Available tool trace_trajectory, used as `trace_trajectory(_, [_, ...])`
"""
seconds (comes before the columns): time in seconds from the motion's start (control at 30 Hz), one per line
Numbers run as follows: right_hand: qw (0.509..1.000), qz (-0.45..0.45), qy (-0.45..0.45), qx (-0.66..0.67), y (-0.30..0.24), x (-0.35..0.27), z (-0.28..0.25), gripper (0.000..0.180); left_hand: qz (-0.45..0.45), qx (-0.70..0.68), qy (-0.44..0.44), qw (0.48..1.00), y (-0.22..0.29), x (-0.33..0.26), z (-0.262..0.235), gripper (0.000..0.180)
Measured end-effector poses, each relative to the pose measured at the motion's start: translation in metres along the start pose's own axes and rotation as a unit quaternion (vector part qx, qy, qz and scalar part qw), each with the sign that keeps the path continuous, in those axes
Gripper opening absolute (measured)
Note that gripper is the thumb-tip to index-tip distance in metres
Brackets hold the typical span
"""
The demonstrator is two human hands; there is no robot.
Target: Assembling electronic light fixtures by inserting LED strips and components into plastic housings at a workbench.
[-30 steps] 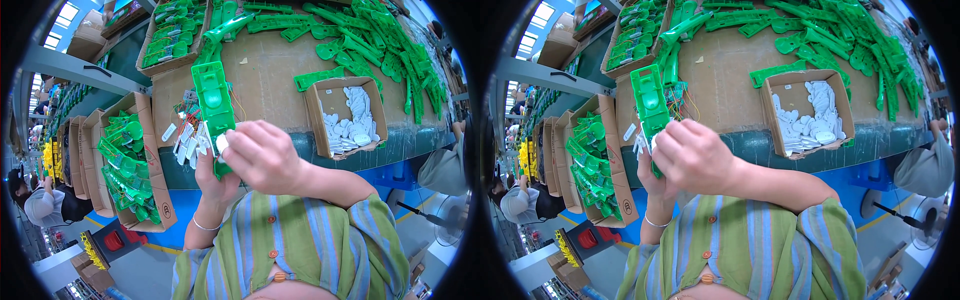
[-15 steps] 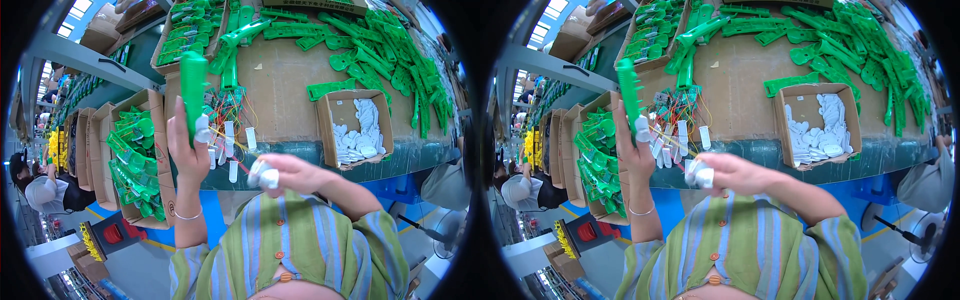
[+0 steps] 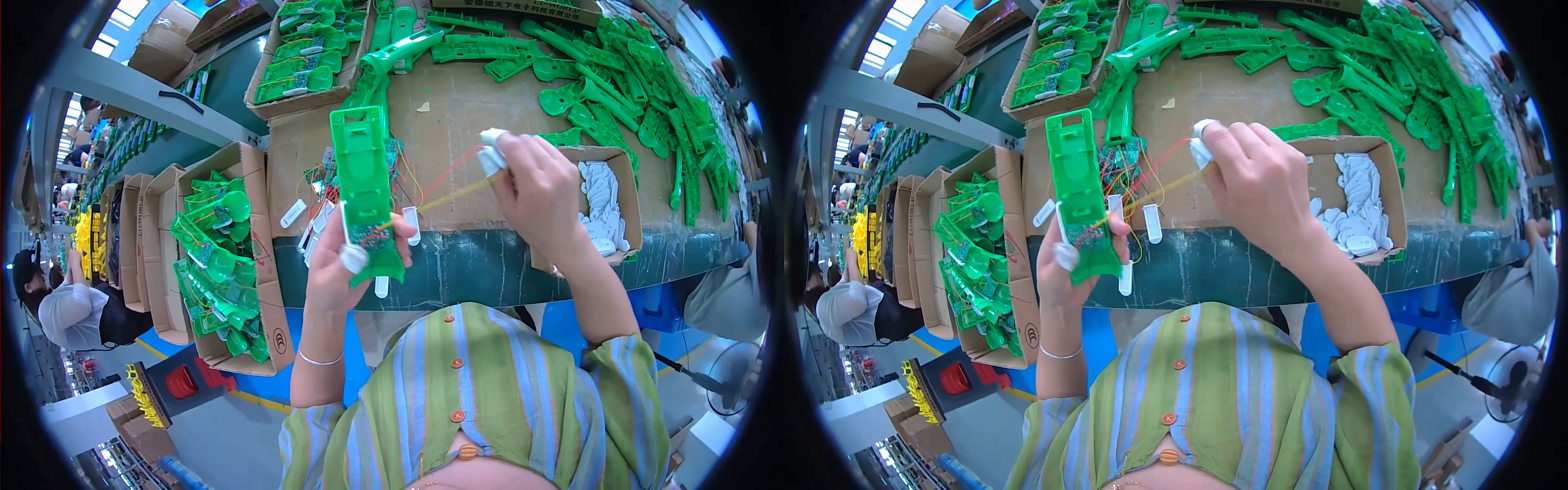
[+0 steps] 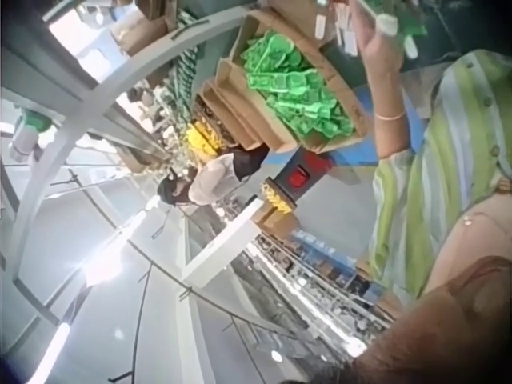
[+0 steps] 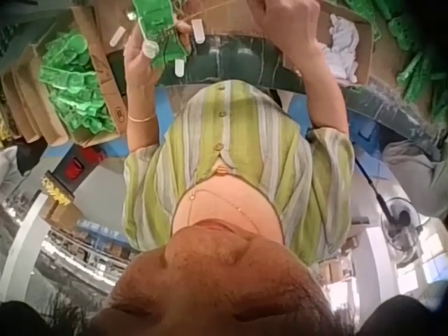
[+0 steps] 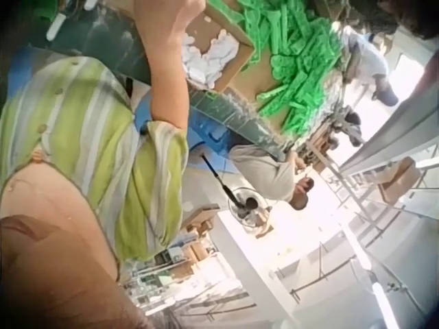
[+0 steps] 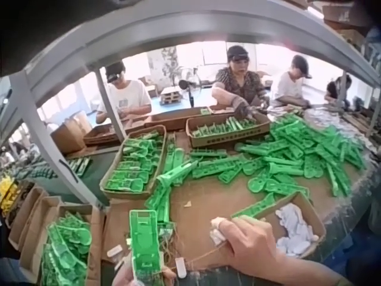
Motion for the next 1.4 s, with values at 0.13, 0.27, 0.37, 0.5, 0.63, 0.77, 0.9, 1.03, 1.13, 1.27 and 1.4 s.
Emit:
trace_trajectory(0.13, [0.925,0.011,0.033,0.378,-0.023,-0.011,-0.008,0.027,-0.018,0.137,-0.052,0.989,-0.001,-0.002,0.021,0.052])
trace_trajectory(0.27, [0.896,-0.049,0.0,0.442,-0.068,-0.025,0.009,0.032,0.037,0.316,0.021,0.948,0.005,-0.005,0.027,0.056])
trace_trajectory(0.37, [0.905,-0.064,0.009,0.421,-0.076,-0.029,0.016,0.034,0.064,0.299,0.013,0.952,0.006,-0.008,0.035,0.055])
trace_trajectory(0.5, [0.906,-0.052,-0.018,0.419,-0.081,-0.029,0.019,0.033,0.067,0.261,0.038,0.962,0.003,-0.011,0.036,0.054])
trace_trajectory(0.63, [0.916,-0.067,0.011,0.395,-0.086,-0.03,0.012,0.031,0.075,0.217,0.045,0.972,0.0,-0.01,0.035,0.052])
trace_trajectory(0.77, [0.926,-0.05,0.007,0.374,-0.085,-0.029,0.013,0.032,0.106,0.262,0.031,0.959,0.001,-0.009,0.035,0.049])
trace_trajectory(0.9, [0.927,-0.038,-0.001,0.373,-0.085,-0.03,0.02,0.034,0.088,0.373,0.069,0.921,0.002,-0.011,0.036,0.046])
trace_trajectory(1.03, [0.927,-0.046,-0.018,0.372,-0.085,-0.03,0.029,0.036,0.069,0.442,0.082,0.89,-0.005,-0.022,0.024,0.043])
trace_trajectory(1.13, [0.927,-0.098,-0.071,0.355,-0.077,-0.028,0.034,0.041,0.042,0.467,0.066,0.881,-0.009,-0.02,0.017,0.048])
trace_trajectory(1.27, [0.964,-0.139,0.026,0.227,-0.051,-0.008,-0.01,0.046,-0.034,0.339,0.041,0.939,-0.03,-0.014,0.02,0.058])
trace_trajectory(1.4, [0.991,-0.085,-0.093,0.039,-0.046,0.006,0.021,0.04,-0.041,0.371,0.029,0.927,-0.03,-0.018,0.029,0.06])
Point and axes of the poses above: each hand's wrist, its own x-axis towards the middle knuckle, its own z-axis out of the palm, y = z × x, the point moved 9 cm from there along x, towards the middle knuckle, and after that the axes turned 11 degrees about -y, right-handed, at the moved point
